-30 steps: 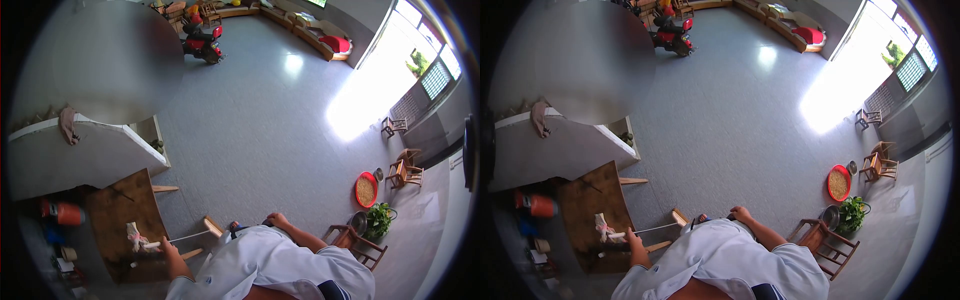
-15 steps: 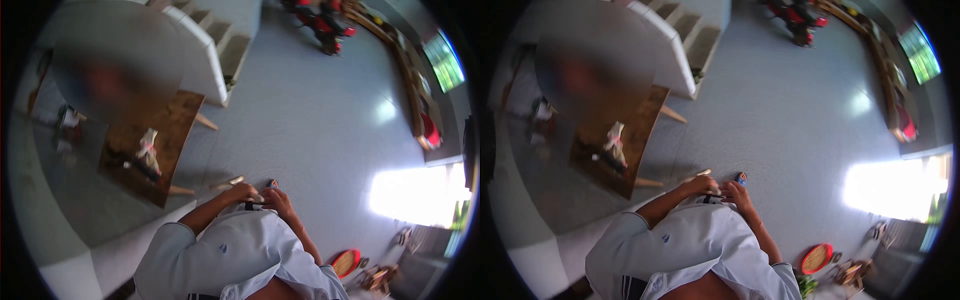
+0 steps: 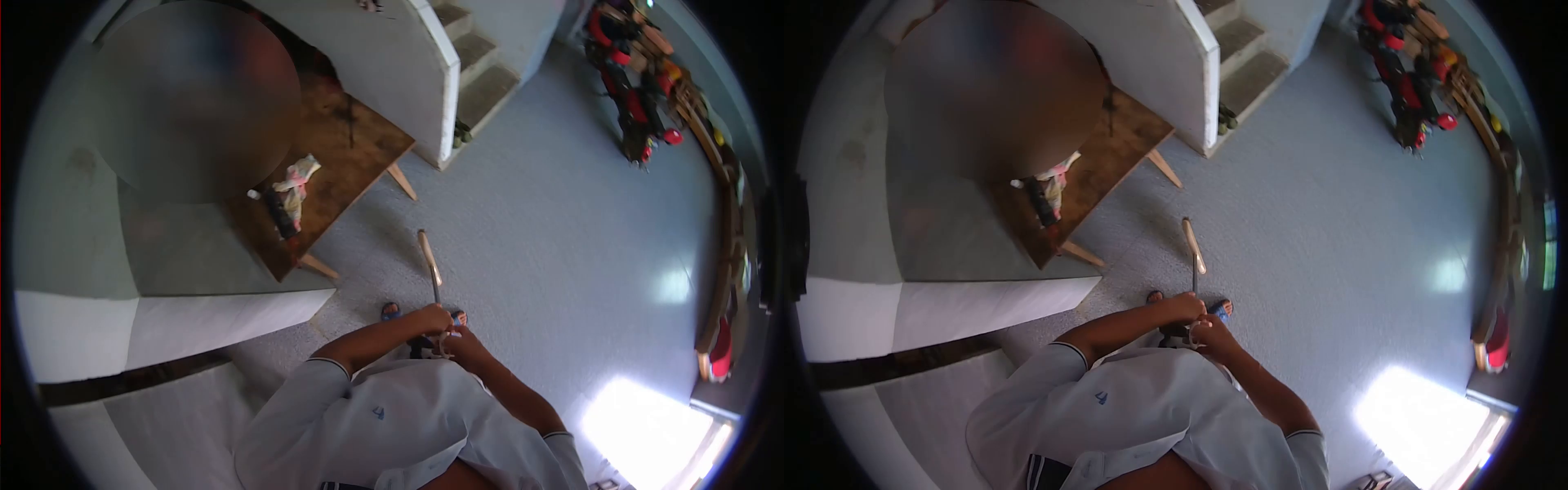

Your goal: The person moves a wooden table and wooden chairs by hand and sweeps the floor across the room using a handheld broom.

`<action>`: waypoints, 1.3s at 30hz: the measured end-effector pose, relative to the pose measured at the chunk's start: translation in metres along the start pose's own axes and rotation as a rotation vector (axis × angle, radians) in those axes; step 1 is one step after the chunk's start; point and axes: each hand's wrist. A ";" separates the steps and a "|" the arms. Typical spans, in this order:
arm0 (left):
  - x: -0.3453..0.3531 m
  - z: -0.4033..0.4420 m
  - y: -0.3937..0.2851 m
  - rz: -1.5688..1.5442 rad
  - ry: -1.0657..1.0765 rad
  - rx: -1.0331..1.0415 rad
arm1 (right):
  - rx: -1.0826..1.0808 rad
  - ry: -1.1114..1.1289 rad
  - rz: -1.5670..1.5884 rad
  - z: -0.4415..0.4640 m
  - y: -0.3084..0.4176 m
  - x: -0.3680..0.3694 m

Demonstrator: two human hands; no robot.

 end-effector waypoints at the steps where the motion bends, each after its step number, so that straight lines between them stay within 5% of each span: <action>1: -0.011 -0.005 0.001 -0.043 0.073 0.006 | 0.003 0.017 -0.024 0.013 -0.010 -0.006; 3: -0.009 -0.005 0.013 -0.088 0.131 -0.018 | 0.110 0.263 0.438 0.050 -0.026 -0.018; 5: 0.031 0.004 0.029 -0.115 -0.155 -0.063 | 0.070 0.238 0.300 0.052 -0.018 -0.005; 7: 0.021 -0.020 0.031 -0.116 -0.347 -0.139 | 0.244 0.298 0.634 0.061 -0.013 0.001; 10: 0.023 -0.057 0.040 -0.258 -0.861 -0.249 | 0.273 0.231 0.581 0.061 -0.007 0.024; 17: 0.107 -0.164 0.074 -0.581 -0.462 -0.736 | 0.424 0.344 0.502 0.086 -0.018 0.068; 19: 0.180 -0.188 0.091 -0.539 -0.583 -0.685 | 0.451 0.324 0.509 0.105 -0.027 0.065; 23: 0.242 -0.235 0.087 -0.552 -0.333 -0.947 | 0.506 0.253 0.521 0.137 -0.050 0.033; 26: 0.267 -0.243 0.088 -0.750 -0.340 -1.025 | 0.465 0.151 0.487 0.134 -0.061 0.000; 28: 0.260 -0.241 0.087 -0.767 -0.335 -0.976 | 0.441 0.235 0.654 0.112 -0.063 -0.028; 36: 0.217 -0.186 0.110 -0.773 -0.600 -0.876 | 0.199 -0.106 0.701 0.039 -0.064 -0.065; 39: 0.174 -0.189 0.103 -0.951 -0.714 -0.796 | 0.326 0.080 0.772 0.040 -0.060 -0.041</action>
Point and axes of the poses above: each hand's wrist, its own z-axis towards the middle knuckle, its own x-axis out of the palm, y = z × x, and after that the axes turned 7 degrees about z, right-handed
